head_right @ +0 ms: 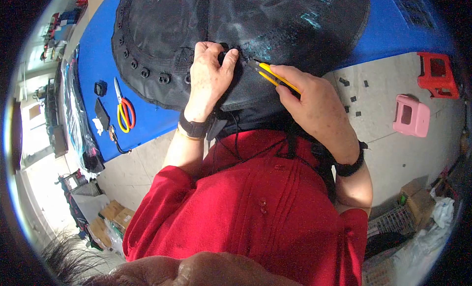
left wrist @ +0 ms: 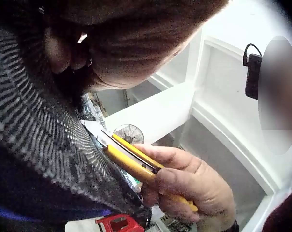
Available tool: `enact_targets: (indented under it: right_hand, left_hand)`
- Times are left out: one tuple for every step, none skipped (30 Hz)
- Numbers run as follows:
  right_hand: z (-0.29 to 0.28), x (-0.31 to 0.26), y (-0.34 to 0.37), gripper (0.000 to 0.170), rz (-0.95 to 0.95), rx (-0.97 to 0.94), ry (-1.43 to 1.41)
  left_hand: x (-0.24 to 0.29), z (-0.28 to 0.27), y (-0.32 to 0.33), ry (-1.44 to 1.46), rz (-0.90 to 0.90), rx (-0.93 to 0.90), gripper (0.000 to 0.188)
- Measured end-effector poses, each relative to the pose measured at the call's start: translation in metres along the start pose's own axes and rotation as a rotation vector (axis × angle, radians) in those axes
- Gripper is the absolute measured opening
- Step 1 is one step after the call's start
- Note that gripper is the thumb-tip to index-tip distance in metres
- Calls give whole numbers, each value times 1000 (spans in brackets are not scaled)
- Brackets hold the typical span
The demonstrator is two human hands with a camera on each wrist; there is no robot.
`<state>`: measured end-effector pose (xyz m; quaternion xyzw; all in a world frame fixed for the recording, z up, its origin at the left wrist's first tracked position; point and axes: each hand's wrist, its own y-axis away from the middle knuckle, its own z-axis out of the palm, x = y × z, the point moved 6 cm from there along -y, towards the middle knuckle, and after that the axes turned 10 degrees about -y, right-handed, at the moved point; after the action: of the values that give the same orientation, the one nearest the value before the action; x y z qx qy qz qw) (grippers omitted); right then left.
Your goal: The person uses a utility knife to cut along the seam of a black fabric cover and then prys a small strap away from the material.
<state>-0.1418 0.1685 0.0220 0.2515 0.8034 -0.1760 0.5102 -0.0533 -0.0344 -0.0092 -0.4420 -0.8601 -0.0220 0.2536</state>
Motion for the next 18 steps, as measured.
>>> enact_targets:
  right_hand:
    - [0, 0, 0, 34, 7, -3, -6]
    - [0, 0, 0, 33, -2, 1, -25]
    - [-1, 0, 0, 33, -10, 4, -45]
    - [-2, -1, -1, 33, -18, 7, -64]
    - [-2, -1, -1, 33, -26, 15, -62]
    - [-3, -1, -2, 33, -33, 22, -60]
    - [-4, -1, -3, 33, -39, 29, -58]
    - [-3, -1, -5, 33, -34, 43, -56]
    - [-3, 0, -9, 33, -29, 57, -53]
    - [-2, 1, -13, 33, -23, 70, -50]
    - [-2, 1, -16, 33, -52, 88, -41]
    - [-1, 2, -20, 32, -81, 105, -34]
    - [0, 2, -23, 32, -111, 122, -27]
    - [1, 3, -26, 32, -108, 122, -30]
    - [2, 2, -29, 32, -104, 123, -34]
    - [2, 2, -31, 33, -100, 124, -36]
    - [3, 3, -32, 33, -89, 114, -27]
    - [4, 4, -34, 33, -77, 103, -17]
  left_hand:
    - [0, 0, 0, 2, 8, 8, 30]
    - [1, 0, 0, 5, 15, 16, 29]
    - [1, -1, 1, 8, 22, 23, 29]
    - [1, -1, 0, 11, 18, 20, 28]
    - [1, -1, 0, 14, 14, 17, 28]
    - [1, -1, 1, 17, 9, 13, 27]
    - [1, -1, 1, 13, 13, 16, 27]
    - [1, -1, 1, 9, 18, 19, 26]
    - [1, 0, 1, 5, 23, 22, 26]
    - [1, 1, 0, 12, 19, 14, 25]
    - [1, 0, 0, 17, 13, 8, 25]
    - [1, 0, 0, 21, 6, 2, 25]
    - [1, 0, 0, 17, 10, 5, 25]
    - [1, 0, 0, 13, 14, 7, 25]
    - [1, 0, -1, 10, 18, 9, 25]
    - [0, 0, -1, 13, 16, 6, 25]
    - [0, 0, 0, 16, 14, 3, 25]
    - [0, 0, -1, 19, 12, -1, 25]
